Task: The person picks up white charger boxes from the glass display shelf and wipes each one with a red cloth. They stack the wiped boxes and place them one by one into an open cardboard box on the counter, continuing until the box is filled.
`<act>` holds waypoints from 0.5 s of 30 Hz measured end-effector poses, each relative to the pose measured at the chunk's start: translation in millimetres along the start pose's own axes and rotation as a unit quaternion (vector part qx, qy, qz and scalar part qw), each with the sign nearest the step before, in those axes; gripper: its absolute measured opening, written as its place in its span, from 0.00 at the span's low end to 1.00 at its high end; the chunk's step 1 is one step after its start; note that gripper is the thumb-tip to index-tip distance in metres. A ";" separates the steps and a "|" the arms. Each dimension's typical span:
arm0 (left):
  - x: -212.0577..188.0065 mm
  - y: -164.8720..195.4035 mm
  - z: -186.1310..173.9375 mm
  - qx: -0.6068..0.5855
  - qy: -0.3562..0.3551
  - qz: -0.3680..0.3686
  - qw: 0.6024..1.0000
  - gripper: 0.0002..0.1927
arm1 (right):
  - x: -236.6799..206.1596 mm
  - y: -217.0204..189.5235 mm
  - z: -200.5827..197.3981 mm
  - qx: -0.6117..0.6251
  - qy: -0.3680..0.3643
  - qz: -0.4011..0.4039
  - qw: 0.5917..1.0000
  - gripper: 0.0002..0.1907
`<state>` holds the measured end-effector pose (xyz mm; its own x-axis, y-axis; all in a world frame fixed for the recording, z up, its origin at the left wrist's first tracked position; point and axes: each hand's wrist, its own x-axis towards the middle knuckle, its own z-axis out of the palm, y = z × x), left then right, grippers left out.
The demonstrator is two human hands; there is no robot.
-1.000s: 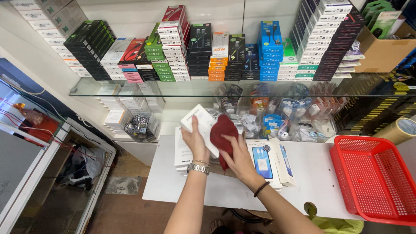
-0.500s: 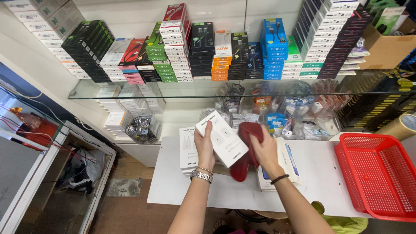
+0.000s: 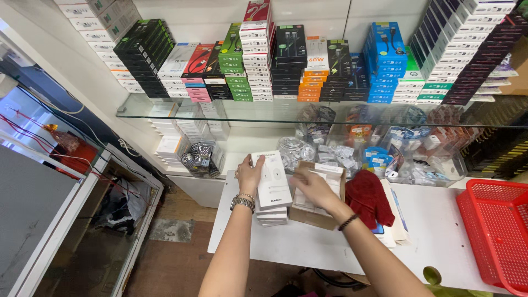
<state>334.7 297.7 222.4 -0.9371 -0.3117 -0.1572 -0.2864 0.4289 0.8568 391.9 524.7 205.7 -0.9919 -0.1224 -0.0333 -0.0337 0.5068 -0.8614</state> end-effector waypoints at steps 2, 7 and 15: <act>10.4 -20.4 3.0 0.022 -0.027 -0.022 0.999 0.47 | 13.9 -4.9 24.3 -0.044 -0.011 -0.030 0.999 0.36; 4.6 -62.4 -2.8 -0.169 -0.155 -0.091 0.969 0.56 | 34.4 -5.5 50.0 0.132 -0.044 0.168 0.976 0.36; -35.8 -29.1 -0.4 -0.273 -0.207 -0.112 0.933 0.43 | 15.0 -31.4 70.8 0.245 -0.051 0.160 0.955 0.30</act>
<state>376.7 296.1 203.3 -0.8949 0.0604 -0.4421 -0.4461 -0.1397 0.8840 386.8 446.5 196.4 -0.9240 -0.1227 -0.3622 0.3554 0.0745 -0.9318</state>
